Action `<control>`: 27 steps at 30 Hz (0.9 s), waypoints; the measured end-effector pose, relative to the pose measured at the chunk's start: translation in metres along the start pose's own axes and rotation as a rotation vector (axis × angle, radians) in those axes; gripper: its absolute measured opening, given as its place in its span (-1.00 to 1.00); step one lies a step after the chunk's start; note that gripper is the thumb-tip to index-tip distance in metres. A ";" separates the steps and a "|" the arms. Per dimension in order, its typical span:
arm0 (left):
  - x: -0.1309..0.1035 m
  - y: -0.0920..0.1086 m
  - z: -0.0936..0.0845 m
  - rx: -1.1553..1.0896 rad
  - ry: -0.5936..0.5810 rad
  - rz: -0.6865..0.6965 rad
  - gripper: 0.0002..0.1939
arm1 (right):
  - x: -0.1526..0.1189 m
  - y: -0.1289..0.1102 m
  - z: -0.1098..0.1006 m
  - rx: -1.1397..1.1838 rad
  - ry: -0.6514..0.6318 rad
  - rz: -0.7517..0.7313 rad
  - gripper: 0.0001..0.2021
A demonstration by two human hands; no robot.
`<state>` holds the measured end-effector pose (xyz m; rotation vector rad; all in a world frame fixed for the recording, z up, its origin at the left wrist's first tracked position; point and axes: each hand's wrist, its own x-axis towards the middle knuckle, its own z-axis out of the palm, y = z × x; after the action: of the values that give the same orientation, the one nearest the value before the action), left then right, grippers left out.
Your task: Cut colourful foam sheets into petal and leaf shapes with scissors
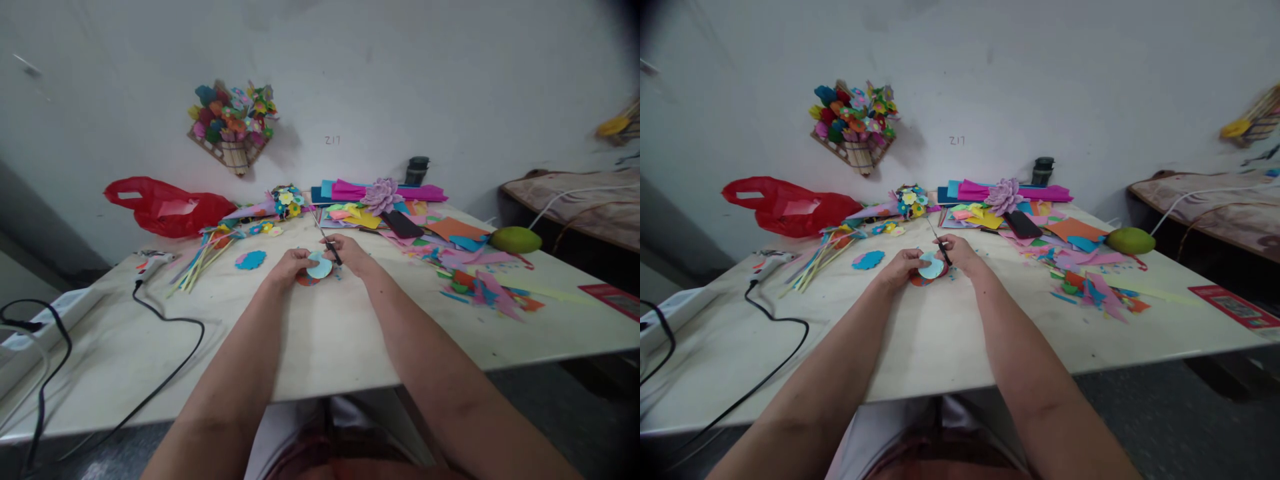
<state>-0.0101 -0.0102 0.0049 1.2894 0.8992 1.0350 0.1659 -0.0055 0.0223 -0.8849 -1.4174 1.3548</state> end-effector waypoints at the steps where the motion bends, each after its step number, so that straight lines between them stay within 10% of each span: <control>1: 0.000 0.000 0.000 -0.012 0.009 0.008 -0.78 | 0.000 -0.001 0.000 0.002 0.014 0.001 -0.65; 27: -0.001 0.009 0.004 -0.190 0.246 0.112 -0.73 | 0.003 0.004 -0.002 -0.063 0.074 0.082 -0.69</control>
<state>-0.0076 -0.0122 0.0139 1.0782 0.8957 1.3559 0.1663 -0.0016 0.0187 -1.0345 -1.3866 1.3304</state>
